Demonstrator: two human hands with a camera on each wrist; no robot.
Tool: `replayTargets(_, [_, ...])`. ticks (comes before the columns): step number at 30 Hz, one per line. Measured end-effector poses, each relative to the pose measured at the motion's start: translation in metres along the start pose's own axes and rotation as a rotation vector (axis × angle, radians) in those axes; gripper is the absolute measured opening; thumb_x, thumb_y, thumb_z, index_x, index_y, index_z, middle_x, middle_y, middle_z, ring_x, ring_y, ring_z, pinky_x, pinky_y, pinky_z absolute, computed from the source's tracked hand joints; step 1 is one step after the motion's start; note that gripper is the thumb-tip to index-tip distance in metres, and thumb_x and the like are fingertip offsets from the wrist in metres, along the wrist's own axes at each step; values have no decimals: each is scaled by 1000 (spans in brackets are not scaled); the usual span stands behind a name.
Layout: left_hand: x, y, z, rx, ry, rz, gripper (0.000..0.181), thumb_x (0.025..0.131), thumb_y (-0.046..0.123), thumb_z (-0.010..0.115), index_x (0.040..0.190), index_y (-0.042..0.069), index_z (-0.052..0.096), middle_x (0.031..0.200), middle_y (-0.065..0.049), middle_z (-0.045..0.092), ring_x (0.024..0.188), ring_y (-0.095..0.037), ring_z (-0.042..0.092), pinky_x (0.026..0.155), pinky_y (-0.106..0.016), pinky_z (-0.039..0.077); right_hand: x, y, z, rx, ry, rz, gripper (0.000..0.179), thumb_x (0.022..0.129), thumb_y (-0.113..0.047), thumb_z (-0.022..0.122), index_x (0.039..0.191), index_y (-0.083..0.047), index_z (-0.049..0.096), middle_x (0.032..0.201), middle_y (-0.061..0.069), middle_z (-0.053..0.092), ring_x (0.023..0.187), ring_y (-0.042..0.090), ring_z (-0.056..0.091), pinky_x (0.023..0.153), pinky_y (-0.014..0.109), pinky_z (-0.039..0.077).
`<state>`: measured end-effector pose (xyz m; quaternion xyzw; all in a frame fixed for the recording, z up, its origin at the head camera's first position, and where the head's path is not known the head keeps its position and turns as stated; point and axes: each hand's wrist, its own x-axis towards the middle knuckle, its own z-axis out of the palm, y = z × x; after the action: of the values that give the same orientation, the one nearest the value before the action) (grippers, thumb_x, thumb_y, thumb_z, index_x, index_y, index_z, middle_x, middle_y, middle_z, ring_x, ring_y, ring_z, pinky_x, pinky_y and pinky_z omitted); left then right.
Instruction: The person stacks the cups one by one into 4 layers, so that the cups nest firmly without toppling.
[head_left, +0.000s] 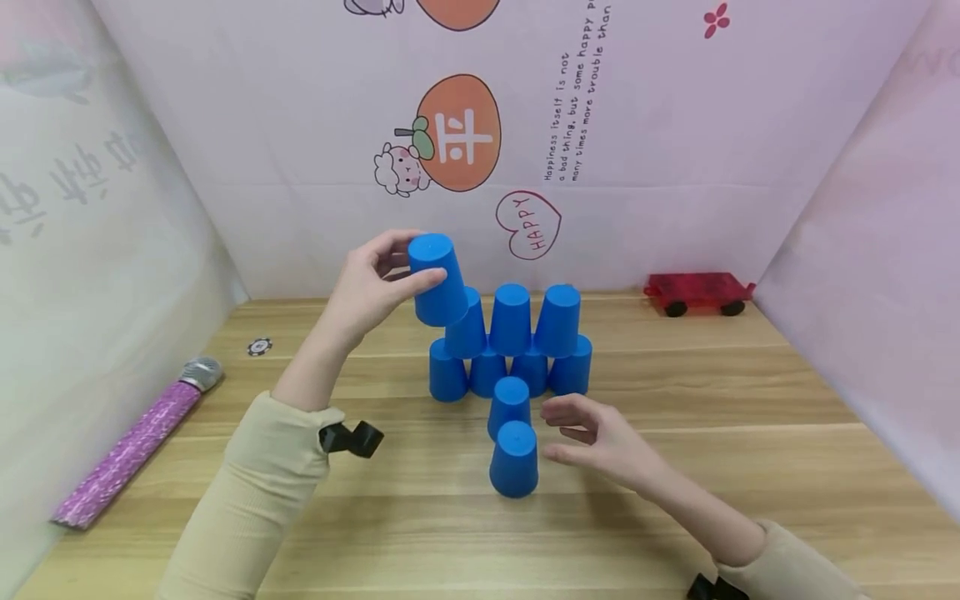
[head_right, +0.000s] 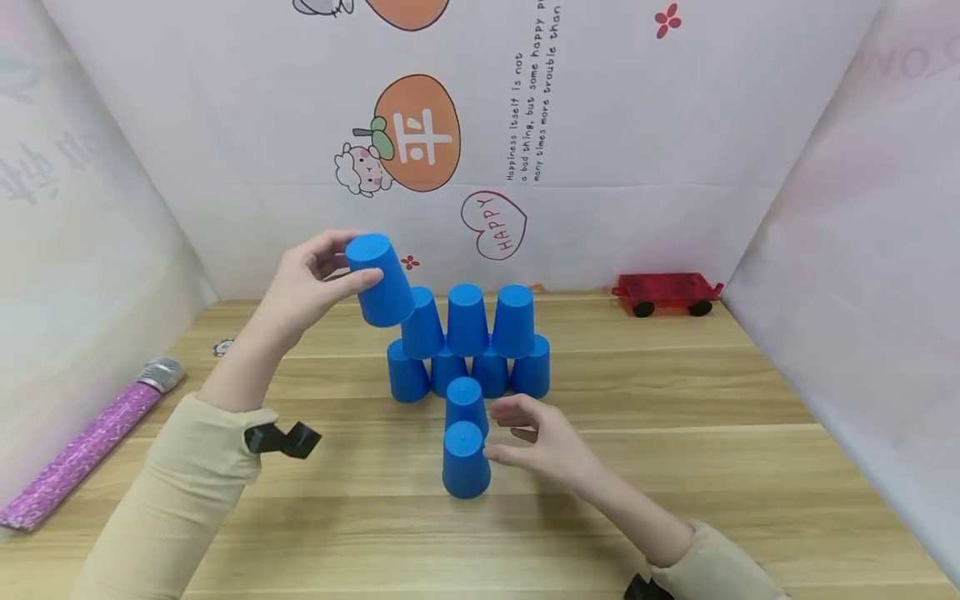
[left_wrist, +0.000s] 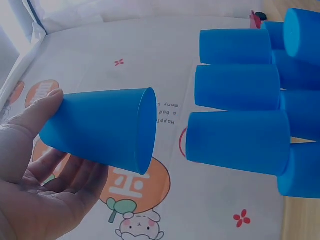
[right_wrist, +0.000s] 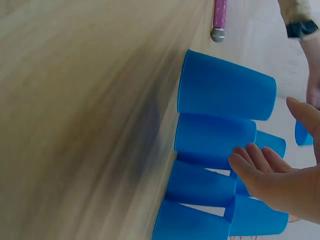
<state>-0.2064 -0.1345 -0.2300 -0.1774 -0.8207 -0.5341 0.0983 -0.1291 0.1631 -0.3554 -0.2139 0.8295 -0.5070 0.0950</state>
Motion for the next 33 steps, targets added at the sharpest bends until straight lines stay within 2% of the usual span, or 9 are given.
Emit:
replayTargets(8, [29,7,11,-8,-18,-2,53,83,35,71,129,17,53,122,-6,60,113,-20,58,95,-44,50,4,2,11,-17,-44,8,54,83,-26,72,125,2,51,123,21,58,114,39,57,94,50,50])
replayTargets(18, [53,0,33,24,-38,-4,57,81,42,71,130,20,53,124,-3,59,114,-19,57,94,-41,52,8,6,19,-3,-114,23,56,82,-24,73,126,1,50,125,22,57,113,39,57,91,52,51])
replayTargets(25, [59,-8,44,3,-51,-27,57,81,41,71,129,19,53,123,-3,59,114,-20,56,94,-41,52,12,6,23,13,-116,30,55,81,-22,74,125,1,50,124,22,57,111,37,57,91,51,52])
replayTargets(33, [57,-11,49,1,-64,-26,56,81,39,71,129,17,53,124,-4,59,114,-20,56,95,-41,51,16,6,26,8,-125,18,52,82,-22,74,123,0,51,123,22,57,111,38,57,91,51,51])
